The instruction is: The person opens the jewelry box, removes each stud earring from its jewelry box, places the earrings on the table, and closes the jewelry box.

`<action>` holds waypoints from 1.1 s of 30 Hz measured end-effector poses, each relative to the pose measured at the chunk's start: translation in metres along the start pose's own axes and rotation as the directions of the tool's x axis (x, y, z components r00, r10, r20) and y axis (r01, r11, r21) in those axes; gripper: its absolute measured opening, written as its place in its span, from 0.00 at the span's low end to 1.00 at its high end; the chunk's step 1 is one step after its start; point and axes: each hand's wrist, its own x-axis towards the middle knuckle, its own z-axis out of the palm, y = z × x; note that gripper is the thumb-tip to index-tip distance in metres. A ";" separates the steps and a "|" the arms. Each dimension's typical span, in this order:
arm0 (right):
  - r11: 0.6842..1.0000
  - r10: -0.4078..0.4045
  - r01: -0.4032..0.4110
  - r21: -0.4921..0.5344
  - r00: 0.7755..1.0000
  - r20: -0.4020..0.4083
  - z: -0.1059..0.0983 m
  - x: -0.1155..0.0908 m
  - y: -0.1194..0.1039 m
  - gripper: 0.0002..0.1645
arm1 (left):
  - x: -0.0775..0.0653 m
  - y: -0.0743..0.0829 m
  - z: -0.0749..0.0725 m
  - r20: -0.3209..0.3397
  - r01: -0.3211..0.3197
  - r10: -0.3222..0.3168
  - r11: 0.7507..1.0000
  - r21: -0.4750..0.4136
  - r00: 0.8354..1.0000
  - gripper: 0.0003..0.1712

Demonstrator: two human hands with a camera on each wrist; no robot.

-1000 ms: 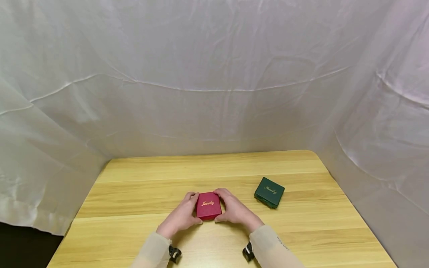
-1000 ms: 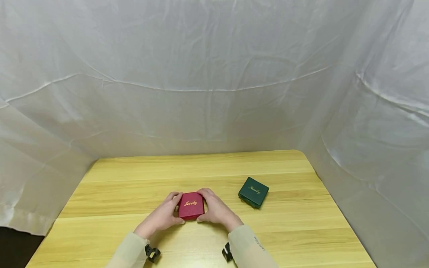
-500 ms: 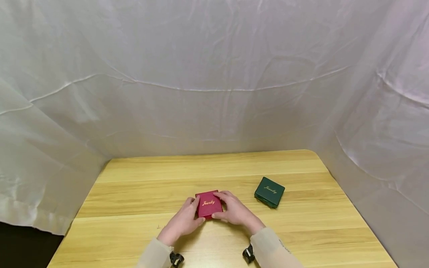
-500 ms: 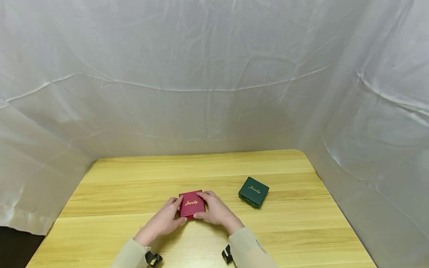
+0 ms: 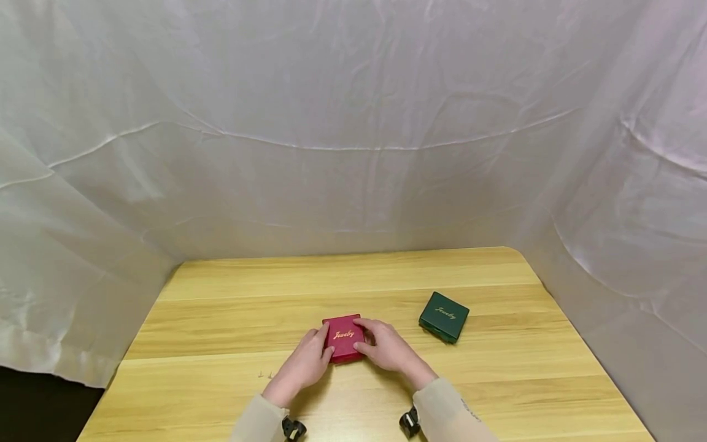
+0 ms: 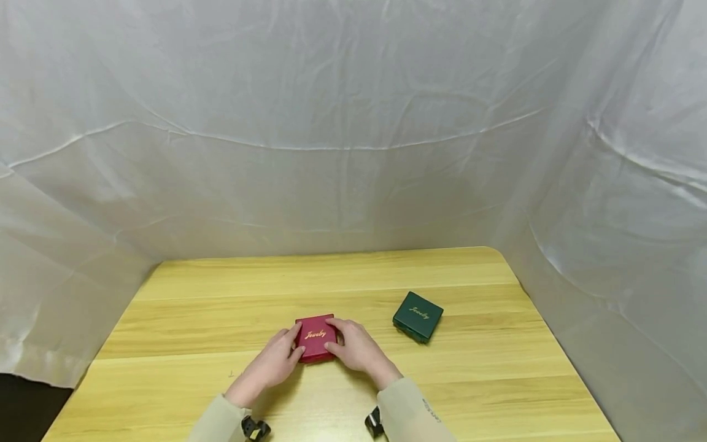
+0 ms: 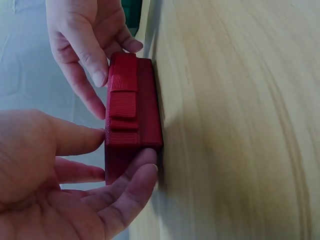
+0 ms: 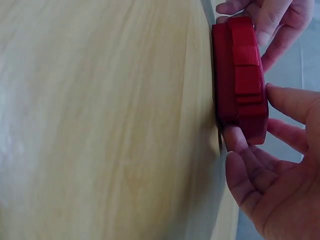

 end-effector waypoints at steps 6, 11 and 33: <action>1.000 -0.001 0.001 0.005 1.000 -0.019 0.005 0.003 -0.005 0.31 | 0.003 -0.008 -0.009 -0.017 -0.033 0.033 0.999 -0.023 0.999 0.32; 0.999 -0.009 0.010 0.035 1.000 -0.029 0.011 0.007 -0.014 0.31 | 0.005 -0.019 -0.020 -0.031 -0.034 0.032 0.998 -0.057 0.999 0.31; 0.997 -0.036 0.038 0.062 0.999 -0.033 0.059 0.035 -0.059 0.34 | -0.016 -0.078 -0.060 -0.076 0.019 -0.033 0.983 -0.181 0.997 0.30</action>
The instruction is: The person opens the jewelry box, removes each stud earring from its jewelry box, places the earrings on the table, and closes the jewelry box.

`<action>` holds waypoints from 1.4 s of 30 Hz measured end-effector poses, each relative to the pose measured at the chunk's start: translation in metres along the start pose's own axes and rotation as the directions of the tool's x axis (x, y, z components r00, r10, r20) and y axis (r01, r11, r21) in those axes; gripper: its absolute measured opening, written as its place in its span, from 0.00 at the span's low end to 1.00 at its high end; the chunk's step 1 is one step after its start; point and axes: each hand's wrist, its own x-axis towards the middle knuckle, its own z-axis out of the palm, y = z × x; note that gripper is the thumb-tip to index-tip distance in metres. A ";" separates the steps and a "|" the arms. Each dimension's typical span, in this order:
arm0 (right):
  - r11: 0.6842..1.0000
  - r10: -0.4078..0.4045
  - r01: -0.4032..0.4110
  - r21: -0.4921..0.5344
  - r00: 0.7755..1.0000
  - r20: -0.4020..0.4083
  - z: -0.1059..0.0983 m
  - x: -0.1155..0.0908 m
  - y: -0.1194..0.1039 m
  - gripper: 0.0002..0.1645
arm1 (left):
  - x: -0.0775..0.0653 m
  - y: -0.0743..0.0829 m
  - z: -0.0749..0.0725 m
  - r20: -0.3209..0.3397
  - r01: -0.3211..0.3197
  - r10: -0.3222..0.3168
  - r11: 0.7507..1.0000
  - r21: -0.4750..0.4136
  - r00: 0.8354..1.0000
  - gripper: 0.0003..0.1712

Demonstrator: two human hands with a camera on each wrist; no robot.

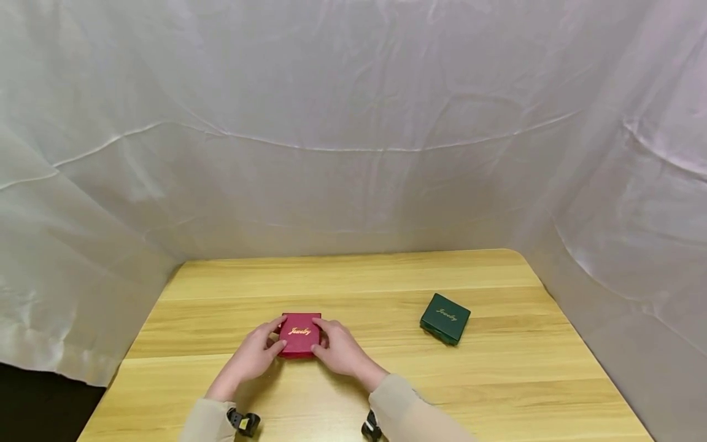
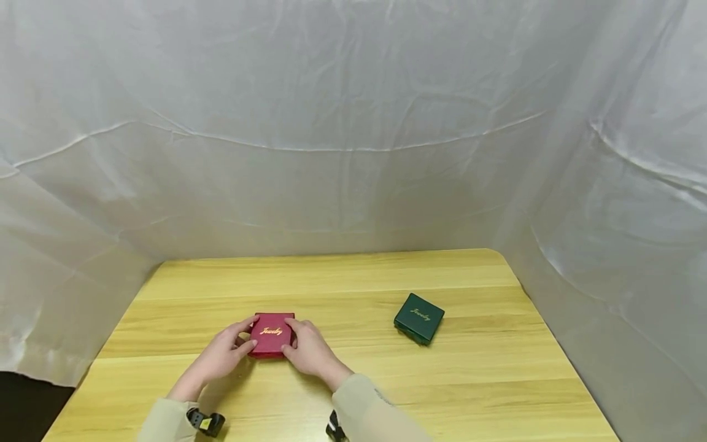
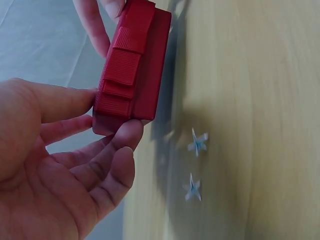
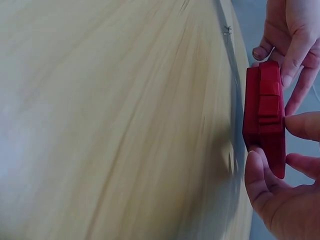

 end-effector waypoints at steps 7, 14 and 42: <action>0.998 0.007 -0.006 0.055 1.000 -0.018 0.011 0.010 -0.006 0.32 | -0.002 -0.013 -0.009 -0.031 -0.005 0.005 1.000 0.007 0.999 0.30; 0.987 0.059 -0.062 0.149 0.998 0.029 0.018 0.015 -0.009 0.29 | -0.004 -0.021 -0.014 -0.045 0.024 -0.024 1.000 0.003 0.999 0.30; 0.991 0.034 -0.045 0.125 0.995 0.090 0.035 0.026 -0.022 0.31 | -0.016 -0.031 -0.027 -0.049 0.059 -0.054 0.992 0.110 0.997 0.28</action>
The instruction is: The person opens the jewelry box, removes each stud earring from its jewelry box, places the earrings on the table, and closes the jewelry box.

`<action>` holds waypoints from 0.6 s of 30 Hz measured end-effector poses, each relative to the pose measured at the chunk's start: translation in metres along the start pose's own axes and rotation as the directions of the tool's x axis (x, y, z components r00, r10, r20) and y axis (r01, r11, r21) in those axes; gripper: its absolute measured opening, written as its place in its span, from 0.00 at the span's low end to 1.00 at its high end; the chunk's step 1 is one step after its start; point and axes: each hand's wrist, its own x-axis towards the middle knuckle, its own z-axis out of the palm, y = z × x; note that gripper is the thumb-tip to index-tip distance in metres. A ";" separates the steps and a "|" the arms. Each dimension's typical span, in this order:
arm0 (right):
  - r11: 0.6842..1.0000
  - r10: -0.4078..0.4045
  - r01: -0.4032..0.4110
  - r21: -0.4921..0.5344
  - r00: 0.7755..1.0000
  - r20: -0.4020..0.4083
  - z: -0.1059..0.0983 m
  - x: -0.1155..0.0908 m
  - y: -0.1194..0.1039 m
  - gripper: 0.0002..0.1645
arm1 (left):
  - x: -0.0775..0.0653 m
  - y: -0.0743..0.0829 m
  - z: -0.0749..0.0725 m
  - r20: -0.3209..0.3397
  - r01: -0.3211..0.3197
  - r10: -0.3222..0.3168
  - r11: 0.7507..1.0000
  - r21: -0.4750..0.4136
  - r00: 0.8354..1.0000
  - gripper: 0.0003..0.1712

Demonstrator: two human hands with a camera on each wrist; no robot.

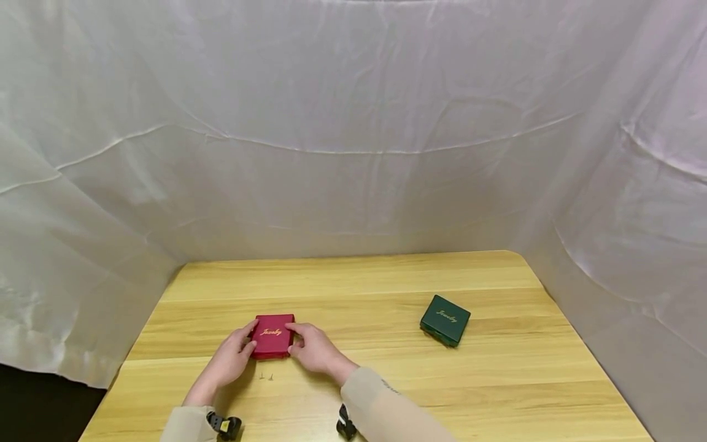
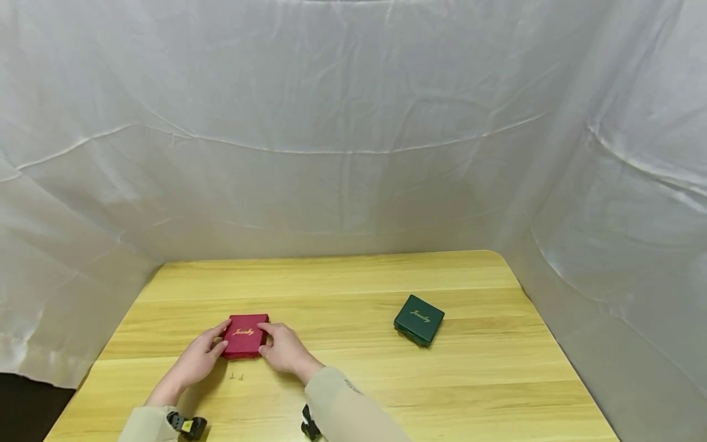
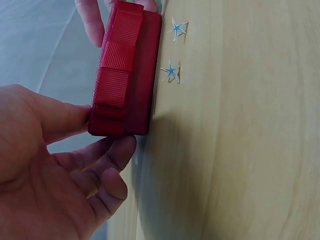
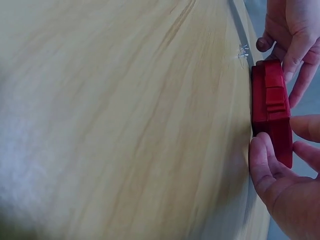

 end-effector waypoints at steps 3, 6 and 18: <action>1.000 0.003 -0.003 -0.005 1.000 0.002 0.001 0.001 0.000 0.31 | 0.000 -0.002 0.000 0.001 0.007 -0.007 1.000 -0.003 1.000 0.28; 1.000 0.006 -0.006 -0.013 1.000 0.005 0.000 0.002 0.000 0.32 | 0.000 -0.001 0.000 0.001 0.017 -0.017 1.000 -0.006 1.000 0.28; 0.999 0.002 -0.003 0.032 1.000 0.013 -0.003 0.002 0.003 0.36 | 0.001 -0.002 -0.004 -0.060 0.039 -0.041 0.999 -0.029 0.997 0.27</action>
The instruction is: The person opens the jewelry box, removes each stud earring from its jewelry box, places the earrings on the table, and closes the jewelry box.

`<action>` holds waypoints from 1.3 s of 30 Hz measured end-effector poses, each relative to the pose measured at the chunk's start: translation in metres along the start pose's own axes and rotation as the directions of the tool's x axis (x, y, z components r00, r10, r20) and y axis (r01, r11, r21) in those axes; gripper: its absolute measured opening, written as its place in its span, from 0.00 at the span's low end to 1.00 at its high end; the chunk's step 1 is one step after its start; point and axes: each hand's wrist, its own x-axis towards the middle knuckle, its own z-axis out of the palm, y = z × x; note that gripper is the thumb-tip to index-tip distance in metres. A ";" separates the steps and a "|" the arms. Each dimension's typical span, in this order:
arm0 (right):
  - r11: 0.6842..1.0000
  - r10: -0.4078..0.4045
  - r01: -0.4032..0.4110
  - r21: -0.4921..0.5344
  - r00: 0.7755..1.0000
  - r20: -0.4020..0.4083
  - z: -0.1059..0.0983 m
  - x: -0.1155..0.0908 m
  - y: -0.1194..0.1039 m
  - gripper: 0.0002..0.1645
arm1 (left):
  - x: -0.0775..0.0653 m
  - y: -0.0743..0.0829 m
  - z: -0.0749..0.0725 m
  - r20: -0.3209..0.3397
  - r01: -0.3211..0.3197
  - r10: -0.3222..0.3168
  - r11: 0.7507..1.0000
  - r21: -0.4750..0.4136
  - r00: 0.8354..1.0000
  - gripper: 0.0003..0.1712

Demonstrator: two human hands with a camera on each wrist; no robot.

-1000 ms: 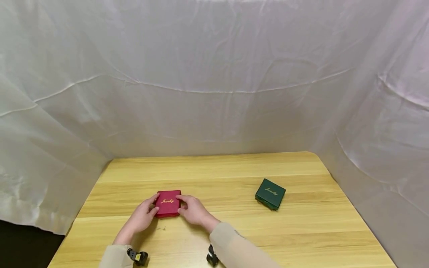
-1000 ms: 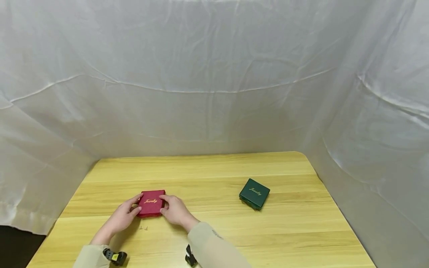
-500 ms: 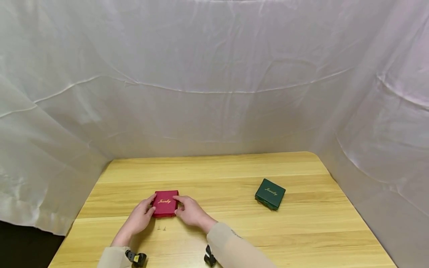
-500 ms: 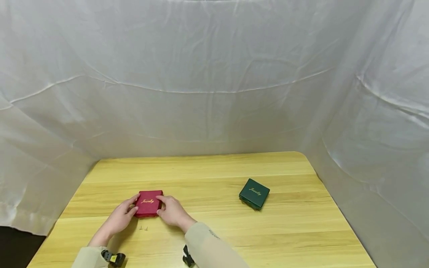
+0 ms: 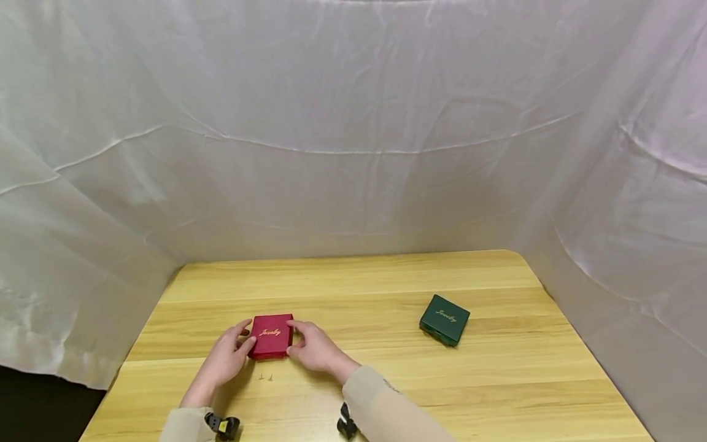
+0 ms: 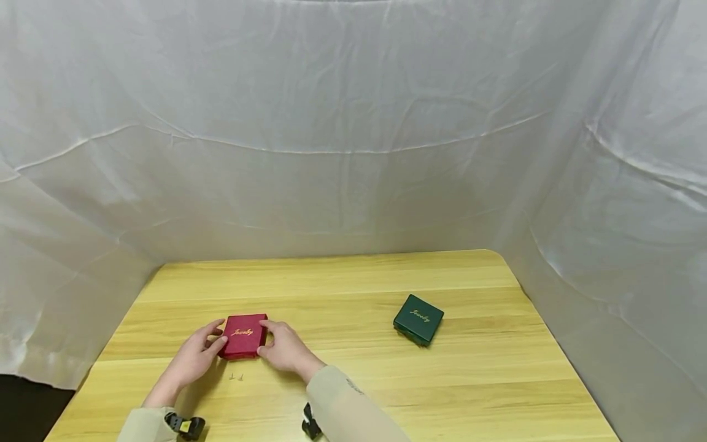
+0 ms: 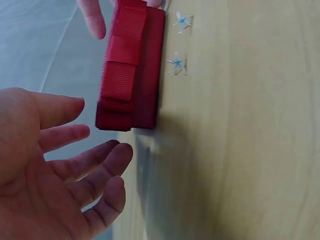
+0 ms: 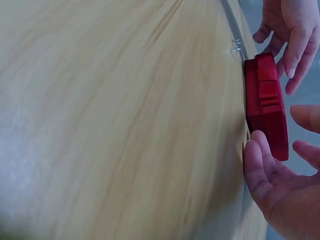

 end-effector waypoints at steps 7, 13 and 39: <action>0.999 -0.001 0.002 0.047 1.000 -0.006 -0.010 -0.006 0.004 0.36 | 0.000 0.010 -0.004 -0.048 0.018 -0.018 1.000 -0.003 0.999 0.27; 0.981 0.032 -0.035 0.191 0.999 0.019 -0.024 -0.014 0.012 0.35 | -0.001 0.025 -0.004 -0.105 -0.028 0.026 0.999 -0.015 0.994 0.27; 0.969 0.042 -0.007 0.247 0.990 -0.134 -0.112 -0.074 0.045 0.36 | 0.012 0.090 0.048 -0.013 -0.167 0.166 0.984 -0.062 0.986 0.30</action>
